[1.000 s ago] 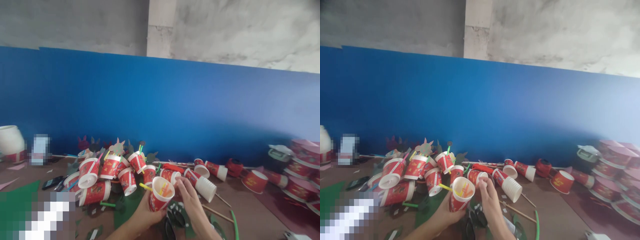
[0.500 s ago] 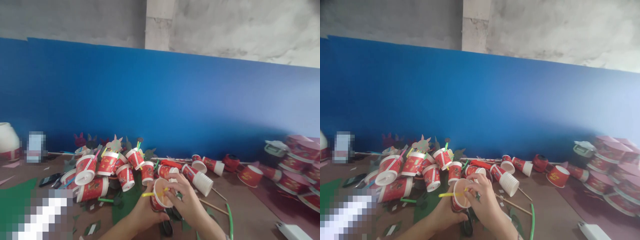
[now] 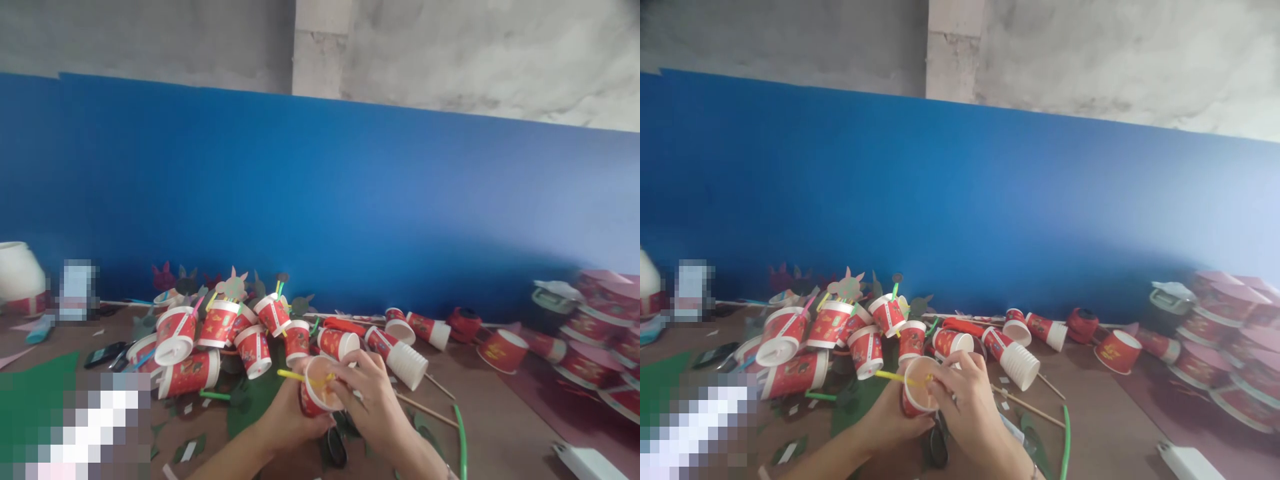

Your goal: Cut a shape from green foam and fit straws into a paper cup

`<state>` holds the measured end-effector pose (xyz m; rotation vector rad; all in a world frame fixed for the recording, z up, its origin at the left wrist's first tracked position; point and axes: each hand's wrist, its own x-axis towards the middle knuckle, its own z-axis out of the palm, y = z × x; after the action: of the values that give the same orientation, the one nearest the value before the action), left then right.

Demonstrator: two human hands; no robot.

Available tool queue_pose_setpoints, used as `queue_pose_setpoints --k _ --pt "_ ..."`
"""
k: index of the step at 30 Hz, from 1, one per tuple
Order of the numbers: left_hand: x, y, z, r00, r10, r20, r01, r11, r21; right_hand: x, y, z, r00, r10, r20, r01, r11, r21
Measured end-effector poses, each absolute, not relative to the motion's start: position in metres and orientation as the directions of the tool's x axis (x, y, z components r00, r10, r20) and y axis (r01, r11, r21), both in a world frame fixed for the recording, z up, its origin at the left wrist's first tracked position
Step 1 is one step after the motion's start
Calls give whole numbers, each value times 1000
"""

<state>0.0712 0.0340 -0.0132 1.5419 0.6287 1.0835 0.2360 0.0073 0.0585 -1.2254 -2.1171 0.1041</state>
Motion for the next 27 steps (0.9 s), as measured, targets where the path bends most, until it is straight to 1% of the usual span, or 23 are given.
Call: queue_pose_setpoints --k 2,4,7,9,10,13,15,17,22,27 --pt "73 33 -18 366 881 299 -110 -278 954 237 9 54 -260 804 535 750 517 -412" --pt "74 32 -20 325 896 303 -47 -305 951 238 9 52 -230 821 523 758 488 -433" --pt "75 32 -17 300 893 336 -18 -347 938 237 8 53 -195 889 415 757 405 -512" --pt "73 32 -14 337 864 373 -22 -389 921 236 7 54 -196 932 304 760 340 -553" --pt "72 32 -12 370 843 390 -19 -413 911 236 7 55 -205 946 252 771 314 -554" --pt "69 31 -10 458 798 393 21 -452 892 235 7 54 -244 956 161 820 292 -492" --pt "68 31 -11 476 791 386 47 -461 886 235 7 52 -263 952 156 838 305 -453" --pt "69 30 -11 480 787 387 47 -464 885 235 6 50 -274 948 161 833 318 -453" --pt "73 30 -11 488 776 399 -48 -433 900 232 7 49 -223 958 179 773 286 -567" --pt "76 30 -8 519 765 383 -65 -411 909 228 7 51 -177 975 132 737 220 -639"
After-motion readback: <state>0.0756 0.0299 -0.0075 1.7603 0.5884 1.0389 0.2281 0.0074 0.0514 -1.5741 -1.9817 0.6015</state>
